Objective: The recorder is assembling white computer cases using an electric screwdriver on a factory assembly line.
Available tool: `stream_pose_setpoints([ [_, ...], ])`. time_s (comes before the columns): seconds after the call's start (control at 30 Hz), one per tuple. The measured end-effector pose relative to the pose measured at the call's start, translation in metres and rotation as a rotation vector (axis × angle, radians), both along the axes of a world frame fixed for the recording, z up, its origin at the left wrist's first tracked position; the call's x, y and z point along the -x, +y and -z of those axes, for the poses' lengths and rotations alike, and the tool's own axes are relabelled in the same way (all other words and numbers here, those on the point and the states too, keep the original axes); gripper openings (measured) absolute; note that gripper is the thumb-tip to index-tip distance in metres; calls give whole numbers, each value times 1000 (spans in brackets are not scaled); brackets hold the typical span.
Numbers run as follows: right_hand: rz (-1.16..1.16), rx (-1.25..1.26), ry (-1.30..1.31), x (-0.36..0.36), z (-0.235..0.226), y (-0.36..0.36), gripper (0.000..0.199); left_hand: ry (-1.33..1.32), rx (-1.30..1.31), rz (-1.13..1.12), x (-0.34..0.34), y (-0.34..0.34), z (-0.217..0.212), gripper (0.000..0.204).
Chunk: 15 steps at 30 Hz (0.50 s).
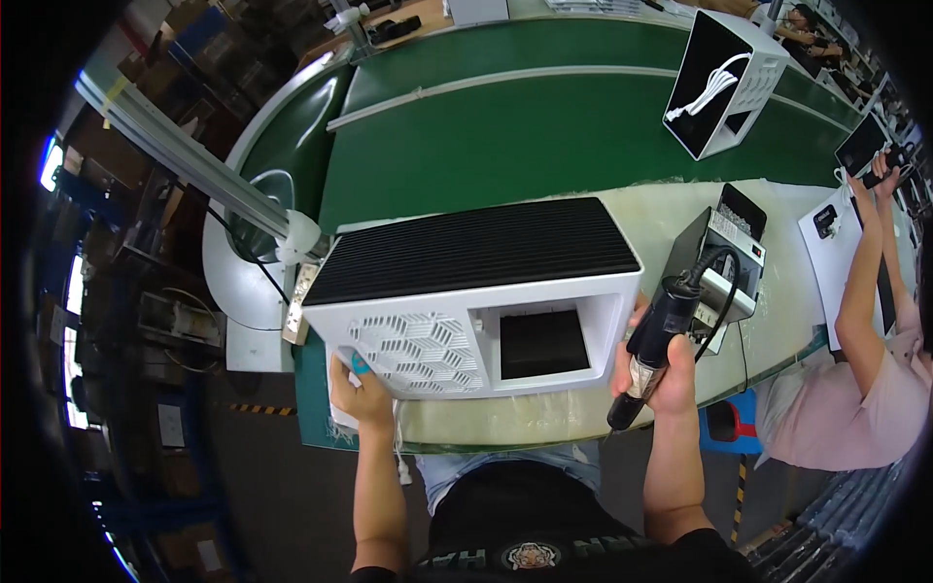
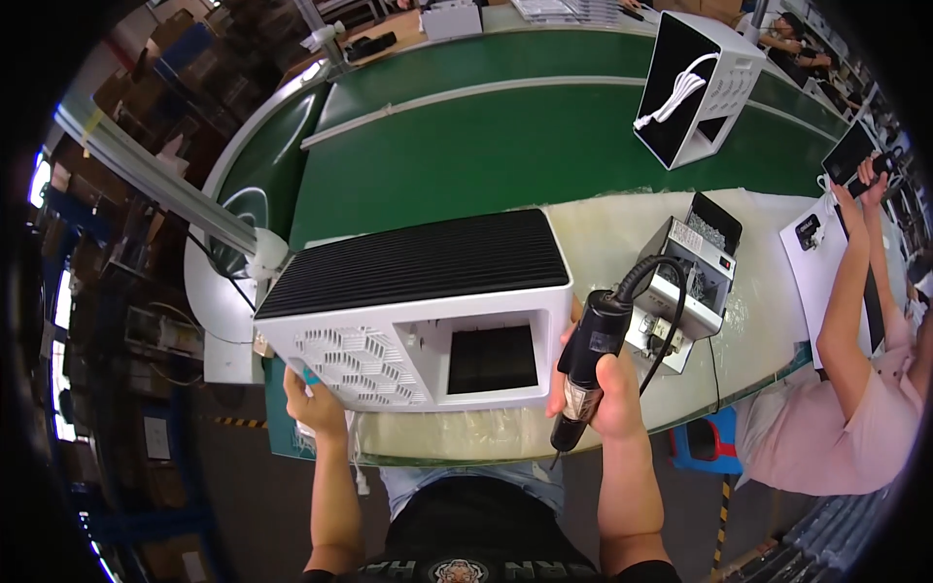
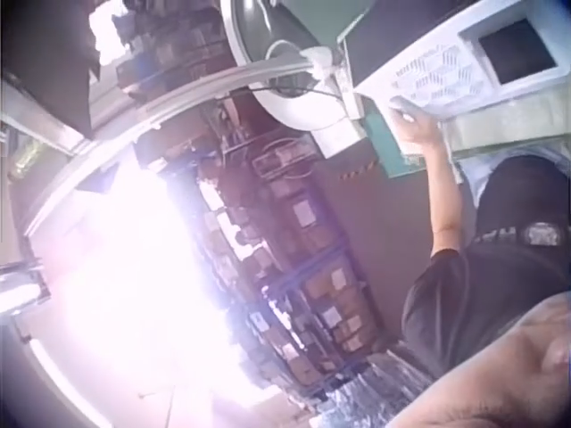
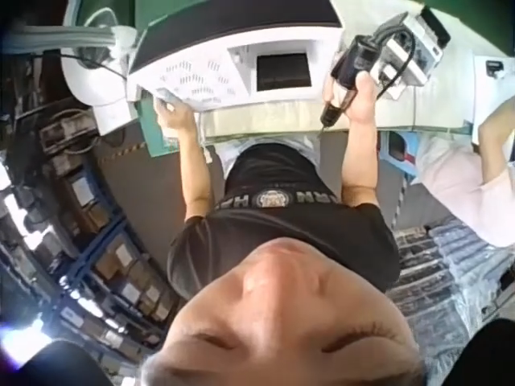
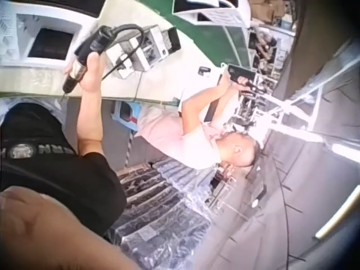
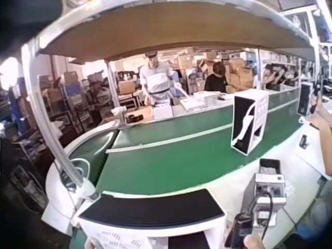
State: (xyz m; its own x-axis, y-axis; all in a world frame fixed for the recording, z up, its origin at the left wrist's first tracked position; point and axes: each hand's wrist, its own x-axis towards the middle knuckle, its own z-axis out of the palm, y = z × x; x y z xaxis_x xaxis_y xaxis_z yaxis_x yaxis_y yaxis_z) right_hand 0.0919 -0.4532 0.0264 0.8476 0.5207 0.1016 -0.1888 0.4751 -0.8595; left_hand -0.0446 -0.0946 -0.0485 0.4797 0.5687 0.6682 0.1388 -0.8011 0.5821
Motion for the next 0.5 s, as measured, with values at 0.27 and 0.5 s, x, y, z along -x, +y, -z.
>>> stream_pose_setpoints([
  [0.27,16,-46,79,-12,7,10,65,-235,110,136,9,-22,9,30],
  [0.5,539,-29,-251,-7,-26,-36,65,-115,153,168,55,-25,37,50],
])
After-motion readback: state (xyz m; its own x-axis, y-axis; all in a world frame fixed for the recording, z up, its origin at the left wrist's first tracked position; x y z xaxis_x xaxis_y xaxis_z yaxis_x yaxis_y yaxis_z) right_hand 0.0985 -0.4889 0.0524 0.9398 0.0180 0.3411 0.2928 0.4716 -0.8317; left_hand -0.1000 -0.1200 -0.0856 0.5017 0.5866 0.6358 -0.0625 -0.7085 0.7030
